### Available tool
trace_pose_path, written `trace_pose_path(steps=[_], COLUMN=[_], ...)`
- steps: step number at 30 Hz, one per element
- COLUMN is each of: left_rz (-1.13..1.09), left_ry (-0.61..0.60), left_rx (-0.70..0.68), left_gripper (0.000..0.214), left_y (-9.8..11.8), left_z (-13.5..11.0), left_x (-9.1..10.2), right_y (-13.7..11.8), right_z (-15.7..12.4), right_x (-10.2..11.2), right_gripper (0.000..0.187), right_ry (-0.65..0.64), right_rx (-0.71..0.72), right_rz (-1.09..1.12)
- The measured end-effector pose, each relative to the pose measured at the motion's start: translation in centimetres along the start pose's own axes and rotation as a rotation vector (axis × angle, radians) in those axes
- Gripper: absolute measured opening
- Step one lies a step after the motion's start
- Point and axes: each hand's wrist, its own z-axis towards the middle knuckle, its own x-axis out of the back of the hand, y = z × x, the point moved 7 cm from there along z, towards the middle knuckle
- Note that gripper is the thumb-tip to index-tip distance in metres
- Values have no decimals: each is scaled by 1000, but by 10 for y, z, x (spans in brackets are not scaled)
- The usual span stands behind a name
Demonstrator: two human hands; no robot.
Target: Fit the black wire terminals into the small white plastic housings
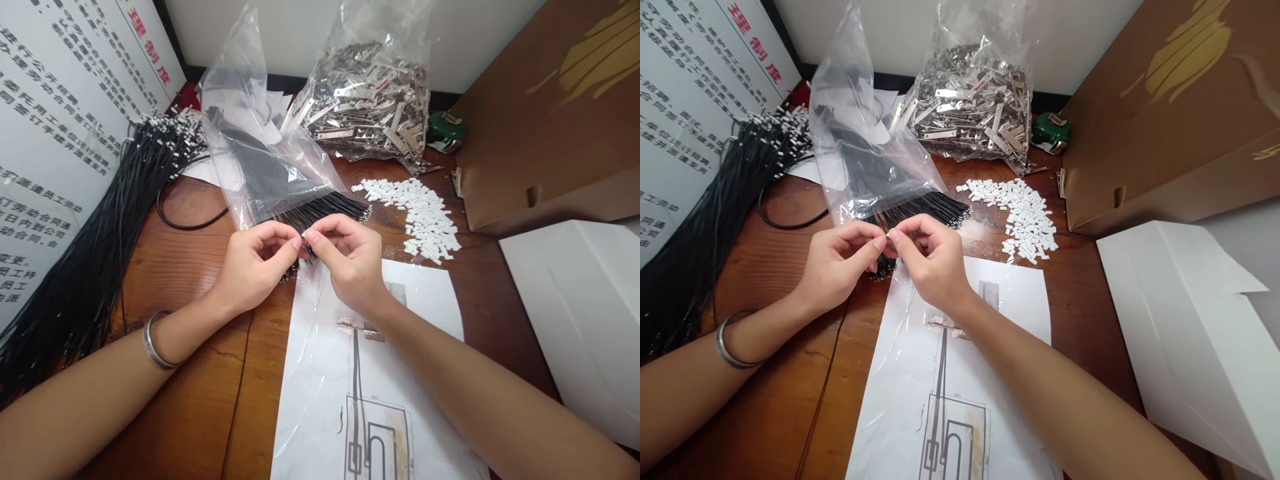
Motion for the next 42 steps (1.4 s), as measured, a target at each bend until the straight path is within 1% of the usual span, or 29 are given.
trace_pose_path(steps=[5, 9, 17, 23, 27, 31, 34, 37, 42], left_rz=[19, 59, 205, 371, 560, 745, 789, 811, 842], left_ry=[32, 21, 12, -22, -3, 18, 42, 36, 27], left_rx=[-12, -21, -105, -225, -317, -405, -464, -520, -523], left_gripper=[11, 12, 14, 17, 19, 20, 18, 19, 21], left_y=[2, 3, 8, 11, 15, 16, 17, 18, 19], left_z=[-1, -2, -1, -3, -5, -7, -9, -11, -11], left_x=[3, 2, 1, -1, -1, -2, -2, -3, -5], right_y=[1, 0, -1, -3, -3, -3, -2, -3, -4], right_z=[-1, -1, 1, 1, 0, 0, -1, 0, 0], right_x=[-1, -1, 0, 1, 2, 3, 4, 2, 1], right_gripper=[14, 14, 17, 16, 17, 13, 12, 13, 14], right_ry=[-4, 11, 24, 48, 75, 91, 94, 81, 65], right_rx=[-16, -16, -28, -18, -3, 2, 6, 4, -3], right_rz=[24, 32, 14, -28, -67, -67, -57, -53, -49])
